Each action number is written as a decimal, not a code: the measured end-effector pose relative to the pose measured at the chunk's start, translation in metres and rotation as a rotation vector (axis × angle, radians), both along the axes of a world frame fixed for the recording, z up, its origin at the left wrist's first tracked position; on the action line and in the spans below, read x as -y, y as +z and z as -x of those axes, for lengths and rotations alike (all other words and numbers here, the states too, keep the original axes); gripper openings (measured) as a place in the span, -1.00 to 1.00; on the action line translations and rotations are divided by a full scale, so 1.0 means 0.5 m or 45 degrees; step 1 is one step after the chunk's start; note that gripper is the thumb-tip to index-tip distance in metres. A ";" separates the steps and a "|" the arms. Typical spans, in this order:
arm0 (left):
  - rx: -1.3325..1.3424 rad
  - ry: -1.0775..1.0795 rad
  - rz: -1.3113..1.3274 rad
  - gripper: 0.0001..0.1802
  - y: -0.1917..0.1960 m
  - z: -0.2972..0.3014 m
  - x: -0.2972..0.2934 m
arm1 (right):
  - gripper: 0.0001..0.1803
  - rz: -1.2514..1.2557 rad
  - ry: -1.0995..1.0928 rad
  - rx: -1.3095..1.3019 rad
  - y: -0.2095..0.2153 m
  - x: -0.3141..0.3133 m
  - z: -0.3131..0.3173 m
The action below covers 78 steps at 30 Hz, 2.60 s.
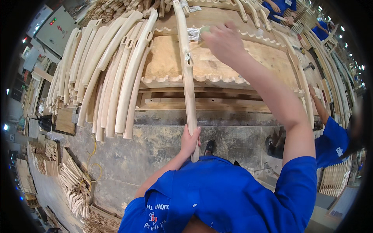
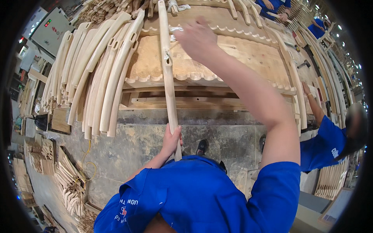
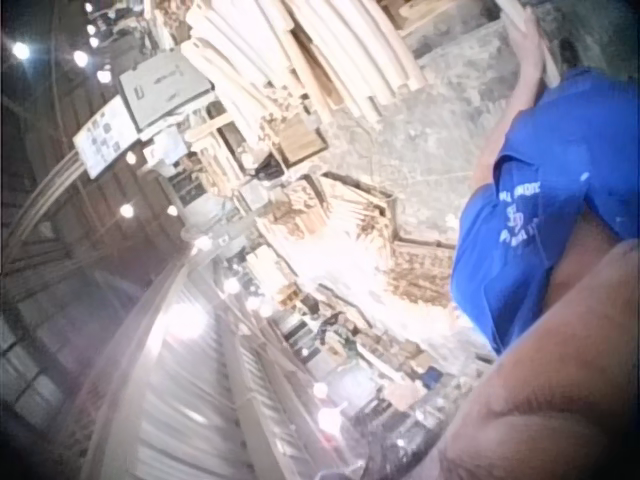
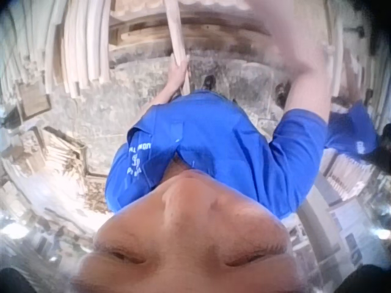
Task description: The person applies glue to the ends of wooden chair legs using a small brush. They repeatedly dip the brush into a container and coat each leg end before placing the pieces aside.
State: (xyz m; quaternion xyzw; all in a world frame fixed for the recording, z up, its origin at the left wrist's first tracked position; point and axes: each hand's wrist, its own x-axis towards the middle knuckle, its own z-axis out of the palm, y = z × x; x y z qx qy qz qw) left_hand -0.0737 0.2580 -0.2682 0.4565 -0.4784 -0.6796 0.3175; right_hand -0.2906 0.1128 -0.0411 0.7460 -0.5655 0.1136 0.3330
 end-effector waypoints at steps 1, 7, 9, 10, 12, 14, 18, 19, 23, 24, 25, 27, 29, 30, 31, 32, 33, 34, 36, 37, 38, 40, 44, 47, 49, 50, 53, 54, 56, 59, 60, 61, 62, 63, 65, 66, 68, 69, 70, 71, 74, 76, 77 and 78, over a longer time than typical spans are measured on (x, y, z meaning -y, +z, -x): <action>0.017 0.013 -0.008 -0.67 0.002 0.001 0.000 | -0.90 -0.038 -0.020 -0.055 0.012 0.005 -0.020; 0.045 0.021 -0.005 -0.63 0.002 -0.003 0.003 | -0.90 -0.442 0.031 -0.305 0.060 0.002 -0.063; 0.071 0.005 0.000 -0.63 0.006 -0.004 0.004 | -0.89 -0.476 -0.017 -0.272 0.078 0.007 -0.057; 0.067 0.006 0.003 -0.62 0.009 -0.002 0.005 | -0.88 -0.493 -0.044 -0.255 0.085 0.011 -0.052; 0.064 -0.006 0.012 -0.61 0.015 0.002 0.004 | -0.87 -0.379 0.073 -0.246 0.071 0.030 -0.052; 0.008 0.006 0.046 -0.63 0.008 0.004 0.003 | -0.86 -0.358 0.149 -0.310 0.068 0.047 -0.064; 0.082 0.032 0.033 -0.64 0.003 -0.002 0.001 | -0.85 -0.553 0.127 -0.483 0.098 0.065 -0.100; 0.080 0.042 0.024 -0.64 0.003 -0.006 0.001 | -0.85 -0.645 0.081 -0.513 0.122 0.062 -0.109; -0.023 -0.034 0.021 -0.65 0.004 0.008 0.003 | -0.95 -0.593 0.005 -0.080 0.134 0.082 -0.002; -0.056 -0.020 0.009 -0.66 0.000 0.003 0.003 | -0.95 -0.594 -0.010 -0.139 0.135 0.078 -0.004; -0.033 0.001 -0.008 -0.67 -0.001 -0.004 0.004 | -0.95 -0.587 -0.019 -0.198 0.142 0.067 -0.012; 0.002 0.006 -0.030 -0.68 0.002 -0.008 0.005 | -0.96 -0.470 -0.002 -0.234 0.138 0.048 -0.014; -0.019 -0.016 -0.012 -0.67 0.003 -0.002 0.006 | -0.95 -0.259 0.051 -0.181 0.088 0.040 0.004; -0.019 -0.025 -0.010 -0.67 0.002 -0.002 0.005 | -0.95 -0.220 0.018 -0.311 0.073 0.037 -0.004; -0.006 -0.004 -0.011 -0.66 0.003 -0.001 0.005 | -0.95 -0.184 -0.017 -0.436 0.058 0.035 -0.025; 0.008 0.015 -0.012 -0.65 0.003 0.003 0.004 | -0.94 -0.149 -0.054 -0.562 0.048 0.035 -0.042; 0.025 0.026 -0.016 -0.64 0.003 0.004 0.002 | -0.95 -0.132 0.022 -0.621 0.040 0.033 -0.056; 0.045 0.032 -0.008 -0.63 0.007 0.002 0.000 | -0.96 -0.121 0.103 -0.677 0.028 0.032 -0.072; 0.083 0.057 0.003 -0.61 0.013 -0.002 0.000 | -0.95 -0.202 0.206 -0.718 0.014 0.015 -0.092; 0.069 0.054 0.006 -0.61 0.011 -0.004 0.001 | -0.94 -0.295 0.228 -0.714 0.021 0.004 -0.100; 0.056 0.056 0.009 -0.61 0.009 -0.009 0.002 | -0.93 -0.388 0.254 -0.709 0.029 -0.004 -0.109; 0.045 0.037 0.017 -0.60 0.013 -0.006 0.002 | -0.88 -0.380 0.179 -0.675 0.035 0.002 -0.096; 0.061 -0.002 0.041 -0.61 0.020 0.005 0.001 | -0.83 -0.156 0.131 -0.621 0.024 0.045 -0.068; 0.050 0.002 0.055 -0.62 0.020 0.012 -0.005 | -0.84 -0.068 0.044 -0.664 0.013 0.069 -0.061; 0.022 0.028 0.049 -0.62 0.015 0.012 -0.006 | -0.83 -0.214 0.049 -0.707 0.004 0.060 -0.083; 0.006 0.038 0.044 -0.63 0.012 0.012 -0.004 | -0.83 -0.287 0.051 -0.727 0.000 0.054 -0.091; -0.037 0.043 0.063 -0.63 0.011 0.013 -0.003 | -0.82 -0.433 0.160 -0.802 0.015 0.027 -0.111; -0.053 0.048 0.080 -0.63 0.010 0.013 -0.002 | -0.81 -0.420 0.138 -0.846 0.023 0.022 -0.113; -0.066 0.045 0.050 -0.64 0.010 0.012 -0.005 | -0.81 -0.393 0.102 -0.934 0.035 0.014 -0.124; -0.042 0.027 0.052 -0.64 0.015 0.020 -0.007 | -0.80 -0.370 -0.040 -0.888 0.048 0.037 -0.118; -0.023 0.028 0.054 -0.64 0.016 0.020 -0.007 | -0.81 -0.376 -0.044 -0.824 0.041 0.048 -0.122; -0.037 0.026 0.045 -0.65 0.017 0.021 -0.007 | -0.81 -0.385 -0.051 -0.762 0.031 0.055 -0.127; -0.051 0.023 0.037 -0.66 0.019 0.023 -0.008 | -0.81 -0.392 -0.059 -0.699 0.024 0.060 -0.124; -0.061 0.034 0.023 -0.66 0.021 0.020 -0.008 | -0.81 -0.436 -0.034 -0.703 0.024 0.057 -0.129; -0.072 0.040 -0.024 -0.67 0.025 0.017 -0.007 | -0.81 -0.523 0.015 -0.709 0.024 0.047 -0.135; -0.083 0.041 -0.044 -0.67 0.025 0.017 -0.005 | -0.82 -0.524 0.031 -0.735 0.027 0.042 -0.135; -0.043 0.024 -0.027 -0.69 0.024 0.010 -0.003 | -0.82 -0.524 0.068 -0.790 0.036 0.033 -0.130; -0.030 0.017 -0.012 -0.69 0.023 0.008 -0.001 | -0.82 -0.557 -0.004 -0.657 0.052 0.032 -0.119; -0.056 0.015 -0.038 -0.69 0.021 0.005 0.002 | -0.82 -0.587 -0.068 -0.527 0.073 0.036 -0.104; -0.082 0.017 -0.065 -0.69 0.020 0.000 0.003 | -0.82 -0.588 -0.052 -0.385 0.089 0.030 -0.083; -0.179 0.004 -0.158 -0.69 0.009 -0.001 0.008 | -0.82 -0.590 -0.022 0.132 0.088 0.020 0.028; -0.236 -0.014 -0.220 -0.71 0.009 0.000 0.010 | -0.73 -0.593 -0.116 0.456 0.021 0.025 0.088; -0.257 -0.002 -0.246 -0.72 0.010 -0.004 0.010 | -0.70 -0.562 -0.109 0.557 -0.009 0.021 0.096; -0.282 -0.021 -0.265 -0.73 0.013 0.000 0.012 | -0.68 -0.520 -0.026 0.774 -0.056 0.016 0.118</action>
